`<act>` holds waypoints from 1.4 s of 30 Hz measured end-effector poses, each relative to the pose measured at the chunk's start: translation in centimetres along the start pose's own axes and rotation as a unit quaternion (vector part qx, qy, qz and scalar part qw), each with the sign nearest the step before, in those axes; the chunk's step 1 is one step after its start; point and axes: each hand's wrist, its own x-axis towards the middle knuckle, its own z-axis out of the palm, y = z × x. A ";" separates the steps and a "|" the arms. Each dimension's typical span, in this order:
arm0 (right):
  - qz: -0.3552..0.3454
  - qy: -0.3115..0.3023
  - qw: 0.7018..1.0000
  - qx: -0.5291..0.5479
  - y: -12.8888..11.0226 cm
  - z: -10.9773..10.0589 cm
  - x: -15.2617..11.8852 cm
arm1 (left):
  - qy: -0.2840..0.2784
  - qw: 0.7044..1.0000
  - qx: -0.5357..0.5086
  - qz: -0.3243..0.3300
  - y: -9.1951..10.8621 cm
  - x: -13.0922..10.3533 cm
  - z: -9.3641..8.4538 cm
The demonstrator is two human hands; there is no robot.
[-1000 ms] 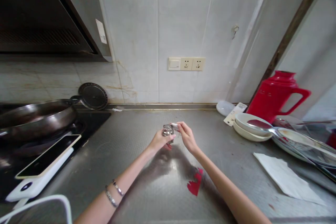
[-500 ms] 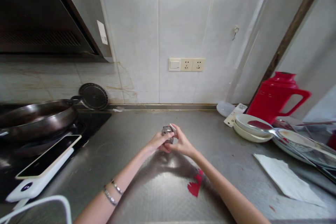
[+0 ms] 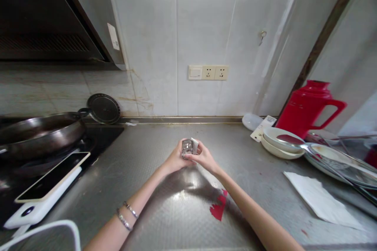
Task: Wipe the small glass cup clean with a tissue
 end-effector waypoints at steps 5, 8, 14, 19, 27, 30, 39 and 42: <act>0.005 -0.003 1.000 0.022 0.3 -0.5 0.4 | 0.055 0.995 0.078 0.003 0.5 -0.3 0.1; 0.003 0.028 1.000 -0.010 0.4 -1.3 0.9 | 0.063 0.994 0.091 0.012 0.8 -0.4 0.1; -0.062 0.107 0.970 -0.209 -0.6 -2.8 1.3 | 0.046 0.993 0.107 0.006 0.6 -0.7 0.8; -0.064 0.062 0.980 -0.179 -1.6 -2.5 0.8 | 0.036 0.993 0.112 0.005 0.2 -0.9 1.4; -0.176 0.026 0.947 -0.269 -1.9 -1.3 -0.4 | 0.041 0.993 0.112 0.019 -0.6 -0.7 1.7; -0.242 0.015 0.925 -0.292 -2.1 -1.0 -0.7 | 0.061 0.989 0.122 0.051 -1.0 -0.5 1.8; -0.370 -0.039 0.858 -0.354 -1.8 -0.5 -1.2 | 0.104 0.988 0.111 0.005 -1.7 -0.3 1.6; -0.392 -0.073 0.850 -0.346 -2.3 -0.5 -1.5 | 0.115 0.989 0.087 -0.026 -1.7 -0.2 1.4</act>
